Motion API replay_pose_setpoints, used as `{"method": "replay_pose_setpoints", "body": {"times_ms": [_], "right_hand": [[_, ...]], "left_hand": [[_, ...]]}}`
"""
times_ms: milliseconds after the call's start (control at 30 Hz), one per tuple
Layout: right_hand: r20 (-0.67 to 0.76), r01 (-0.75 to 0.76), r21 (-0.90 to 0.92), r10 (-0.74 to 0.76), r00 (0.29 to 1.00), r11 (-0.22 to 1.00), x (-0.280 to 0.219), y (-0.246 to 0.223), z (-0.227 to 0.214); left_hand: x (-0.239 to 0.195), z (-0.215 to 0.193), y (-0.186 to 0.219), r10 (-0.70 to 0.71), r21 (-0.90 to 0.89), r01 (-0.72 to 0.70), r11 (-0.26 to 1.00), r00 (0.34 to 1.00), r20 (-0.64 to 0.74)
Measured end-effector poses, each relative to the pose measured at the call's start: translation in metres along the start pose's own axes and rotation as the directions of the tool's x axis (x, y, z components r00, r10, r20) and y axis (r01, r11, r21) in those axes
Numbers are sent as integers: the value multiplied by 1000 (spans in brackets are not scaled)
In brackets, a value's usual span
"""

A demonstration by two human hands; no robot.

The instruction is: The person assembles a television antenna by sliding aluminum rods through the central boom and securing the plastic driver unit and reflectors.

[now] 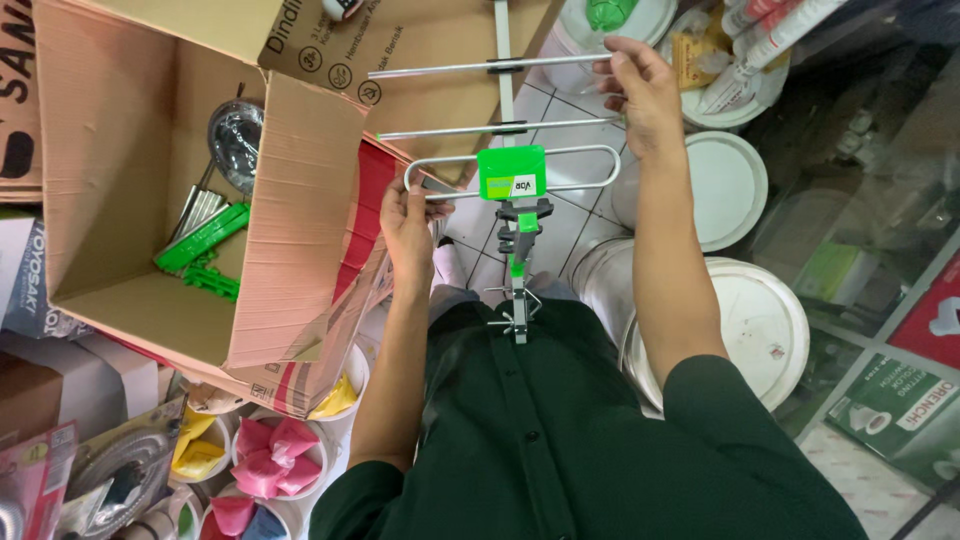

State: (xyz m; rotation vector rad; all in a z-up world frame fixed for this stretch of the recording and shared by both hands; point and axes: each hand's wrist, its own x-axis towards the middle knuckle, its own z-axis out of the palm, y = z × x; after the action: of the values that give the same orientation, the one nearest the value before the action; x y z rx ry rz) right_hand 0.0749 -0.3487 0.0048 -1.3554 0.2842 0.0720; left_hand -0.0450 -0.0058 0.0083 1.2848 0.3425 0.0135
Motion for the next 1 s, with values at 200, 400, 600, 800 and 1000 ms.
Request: {"method": "replay_pose_setpoints", "body": {"times_ms": [200, 400, 600, 800, 1000], "right_hand": [[-12, 1, 147, 1, 1000, 989, 6, 12, 8], [-27, 6, 265, 1, 1000, 964, 9, 22, 7], [-54, -20, 292, 37, 998, 956, 11, 22, 9], [-95, -10, 182, 27, 995, 983, 11, 19, 11], [-71, 67, 199, -54, 996, 978, 12, 19, 11]], "left_hand": [[4, 0, -5, 38, 117, -23, 993, 990, -133], [-17, 21, 45, 616, 803, -452, 390, 776, 137], [27, 52, 60, 433, 824, -566, -22, 738, 518], [36, 59, 40, 402, 819, -571, -63, 737, 544], [37, 58, 39, 436, 824, -564, -53, 729, 527]]}}
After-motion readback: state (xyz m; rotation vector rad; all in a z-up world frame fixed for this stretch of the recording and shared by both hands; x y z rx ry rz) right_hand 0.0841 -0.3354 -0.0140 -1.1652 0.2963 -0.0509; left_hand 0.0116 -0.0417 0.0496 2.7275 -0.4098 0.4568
